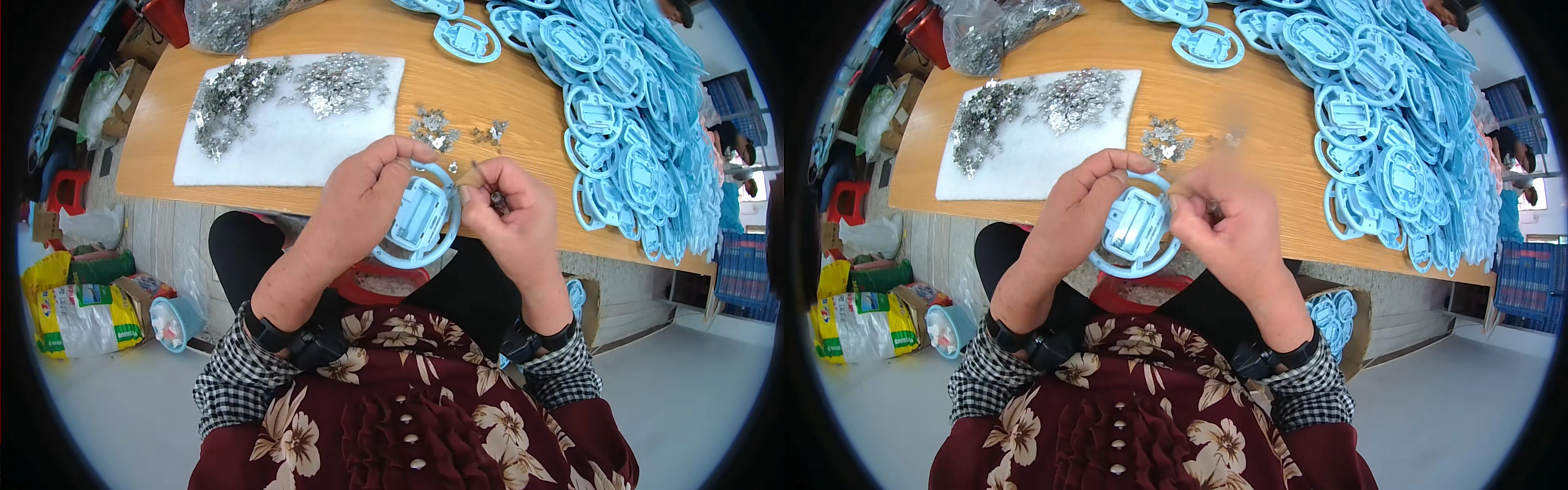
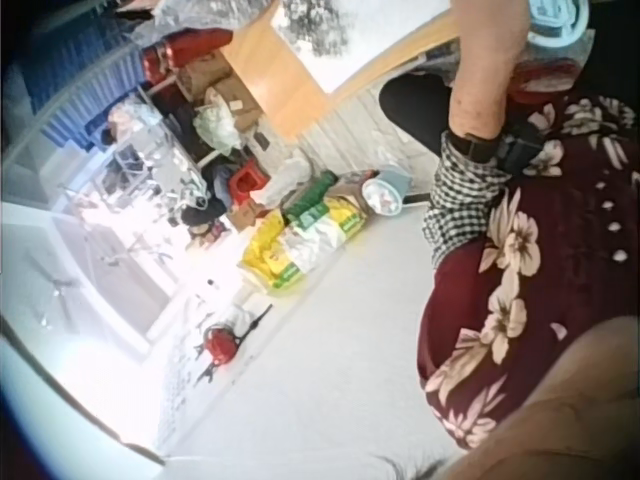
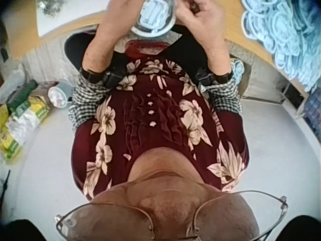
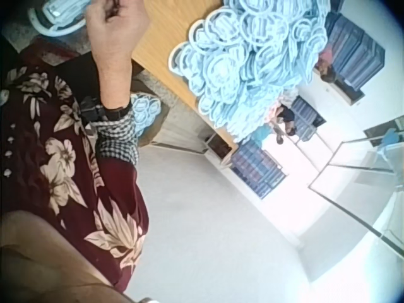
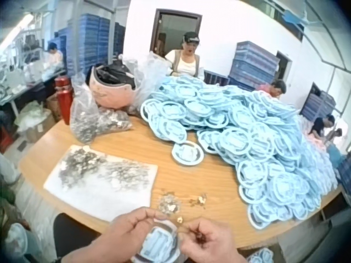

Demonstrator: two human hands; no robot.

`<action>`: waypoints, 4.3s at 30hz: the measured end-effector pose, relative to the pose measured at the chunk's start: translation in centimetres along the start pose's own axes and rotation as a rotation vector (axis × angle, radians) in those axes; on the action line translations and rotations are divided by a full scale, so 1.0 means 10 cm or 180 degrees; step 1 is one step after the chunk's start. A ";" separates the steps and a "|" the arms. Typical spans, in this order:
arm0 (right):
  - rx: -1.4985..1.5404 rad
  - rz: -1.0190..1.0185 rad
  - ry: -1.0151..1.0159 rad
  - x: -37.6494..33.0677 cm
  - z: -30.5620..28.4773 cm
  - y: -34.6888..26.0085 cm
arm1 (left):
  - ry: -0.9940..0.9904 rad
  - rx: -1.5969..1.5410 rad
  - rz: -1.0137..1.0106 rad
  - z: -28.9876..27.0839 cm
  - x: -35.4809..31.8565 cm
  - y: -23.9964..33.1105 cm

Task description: Assembling small silver metal components into light blue circular plastic frames using a needle tool.

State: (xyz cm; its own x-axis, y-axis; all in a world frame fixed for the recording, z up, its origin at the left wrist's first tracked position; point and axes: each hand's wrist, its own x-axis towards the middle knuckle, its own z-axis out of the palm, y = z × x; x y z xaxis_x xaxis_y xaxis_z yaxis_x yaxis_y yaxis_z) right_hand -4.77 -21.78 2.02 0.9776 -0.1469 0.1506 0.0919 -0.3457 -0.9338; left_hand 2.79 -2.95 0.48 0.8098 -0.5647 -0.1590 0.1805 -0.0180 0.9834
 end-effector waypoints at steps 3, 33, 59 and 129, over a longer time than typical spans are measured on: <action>-0.0562 -0.0397 0.0033 0.00 0.09 -0.02 | 0.0124 0.0112 0.0114 -0.01 -0.01 0.01; 0.0531 0.0725 -0.0087 -0.07 -0.01 -0.02 | 0.0032 -0.0633 -0.0226 -0.03 -0.04 0.09; 0.2154 0.1596 -0.0703 -0.01 -0.03 -0.04 | -0.0320 0.1364 0.1089 -0.09 -0.09 0.04; 0.1254 0.1220 0.0044 -0.22 0.16 0.09 | 0.0695 -0.0482 0.0401 0.20 -0.31 -0.15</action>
State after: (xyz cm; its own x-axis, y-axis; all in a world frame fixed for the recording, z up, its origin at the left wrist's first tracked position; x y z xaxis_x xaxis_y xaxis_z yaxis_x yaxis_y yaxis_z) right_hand -6.58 -20.28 0.29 0.9527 -0.2072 -0.2225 -0.2038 0.1078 -0.9731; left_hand -1.09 -2.88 -0.31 0.9291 -0.3635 -0.0676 0.1389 0.1735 0.9750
